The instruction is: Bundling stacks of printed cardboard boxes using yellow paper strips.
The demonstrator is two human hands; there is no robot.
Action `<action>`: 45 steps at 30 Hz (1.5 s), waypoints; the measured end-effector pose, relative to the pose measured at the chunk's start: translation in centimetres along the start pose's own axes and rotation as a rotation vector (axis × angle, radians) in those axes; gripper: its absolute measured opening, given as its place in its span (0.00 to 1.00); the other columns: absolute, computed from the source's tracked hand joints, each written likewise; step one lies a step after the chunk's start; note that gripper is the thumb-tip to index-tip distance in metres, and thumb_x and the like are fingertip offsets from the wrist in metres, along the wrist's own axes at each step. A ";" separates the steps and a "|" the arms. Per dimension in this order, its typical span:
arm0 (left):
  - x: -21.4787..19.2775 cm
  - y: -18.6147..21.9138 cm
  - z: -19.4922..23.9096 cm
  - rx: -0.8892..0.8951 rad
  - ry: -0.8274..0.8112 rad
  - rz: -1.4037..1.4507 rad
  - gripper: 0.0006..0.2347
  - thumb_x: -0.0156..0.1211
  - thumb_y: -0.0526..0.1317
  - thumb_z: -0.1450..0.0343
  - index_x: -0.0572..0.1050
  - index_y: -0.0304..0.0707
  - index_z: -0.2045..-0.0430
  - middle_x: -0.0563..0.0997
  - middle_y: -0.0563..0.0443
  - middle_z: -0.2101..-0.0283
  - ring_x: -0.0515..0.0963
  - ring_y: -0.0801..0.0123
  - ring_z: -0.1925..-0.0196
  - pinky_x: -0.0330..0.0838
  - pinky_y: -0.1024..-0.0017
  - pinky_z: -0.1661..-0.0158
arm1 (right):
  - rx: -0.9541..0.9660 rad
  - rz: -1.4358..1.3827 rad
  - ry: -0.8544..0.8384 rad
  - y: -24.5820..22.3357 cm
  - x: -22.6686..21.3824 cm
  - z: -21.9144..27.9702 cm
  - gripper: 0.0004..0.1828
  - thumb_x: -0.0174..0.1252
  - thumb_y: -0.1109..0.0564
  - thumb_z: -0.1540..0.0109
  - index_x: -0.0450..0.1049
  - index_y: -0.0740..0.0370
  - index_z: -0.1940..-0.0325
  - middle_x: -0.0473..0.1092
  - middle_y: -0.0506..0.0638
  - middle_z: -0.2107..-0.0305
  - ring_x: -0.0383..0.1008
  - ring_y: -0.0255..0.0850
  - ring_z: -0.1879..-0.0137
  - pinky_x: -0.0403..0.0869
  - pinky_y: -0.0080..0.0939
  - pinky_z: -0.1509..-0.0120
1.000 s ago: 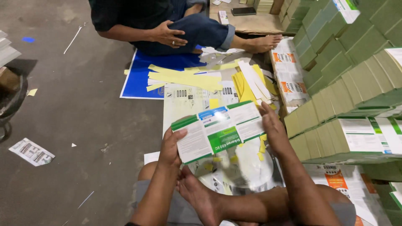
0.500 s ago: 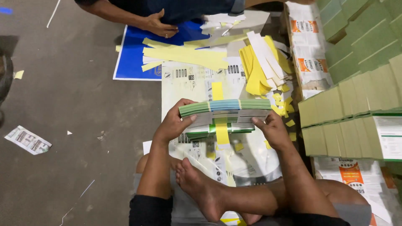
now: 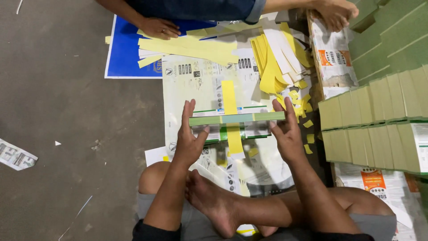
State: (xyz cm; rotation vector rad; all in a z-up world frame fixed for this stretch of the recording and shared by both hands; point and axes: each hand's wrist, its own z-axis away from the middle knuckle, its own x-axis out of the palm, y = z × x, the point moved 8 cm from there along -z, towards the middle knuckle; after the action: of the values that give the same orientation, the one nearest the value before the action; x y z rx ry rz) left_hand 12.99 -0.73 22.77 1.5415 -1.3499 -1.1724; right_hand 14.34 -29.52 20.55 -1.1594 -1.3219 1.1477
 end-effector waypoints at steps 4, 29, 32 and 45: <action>0.2 -1.2 0.7 -0.075 0.071 -0.050 0.34 0.56 0.32 0.27 0.45 0.33 0.26 0.56 0.35 0.23 0.60 0.50 0.22 0.59 0.62 0.30 | -0.085 0.151 0.037 -0.3 -0.3 0.1 0.37 0.49 0.66 0.31 0.46 0.61 0.19 0.53 0.55 0.24 0.57 0.42 0.23 0.62 0.42 0.26; 0.4 1.9 3.9 0.156 0.232 -0.445 0.29 0.55 0.32 0.24 0.51 0.33 0.26 0.66 0.29 0.29 0.72 0.41 0.30 0.73 0.59 0.38 | -0.148 0.248 0.131 -1.5 -0.9 2.1 0.44 0.53 0.64 0.34 0.38 0.61 0.19 0.57 0.60 0.28 0.62 0.49 0.26 0.67 0.42 0.30; 0.6 1.7 4.4 0.222 0.262 -0.401 0.29 0.53 0.33 0.21 0.46 0.28 0.25 0.61 0.25 0.27 0.65 0.34 0.27 0.64 0.54 0.33 | -0.167 0.155 0.006 2.6 -1.1 1.5 0.35 0.46 0.64 0.28 0.44 0.63 0.18 0.50 0.59 0.22 0.51 0.44 0.18 0.56 0.41 0.20; -0.1 -2.7 5.0 0.055 0.299 -0.420 0.23 0.45 0.31 0.22 0.56 0.30 0.28 0.76 0.25 0.41 0.82 0.39 0.47 0.78 0.58 0.53 | -0.098 0.493 0.150 2.7 -2.9 2.4 0.06 0.50 0.60 0.28 0.71 0.65 0.54 0.65 0.47 0.72 0.61 0.33 0.65 0.65 0.38 0.59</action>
State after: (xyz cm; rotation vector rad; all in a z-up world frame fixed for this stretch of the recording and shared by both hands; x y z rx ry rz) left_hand 9.00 -0.10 18.74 2.0137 -0.8923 -1.0942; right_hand 12.24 -32.27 17.52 -1.6703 -1.0118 1.3187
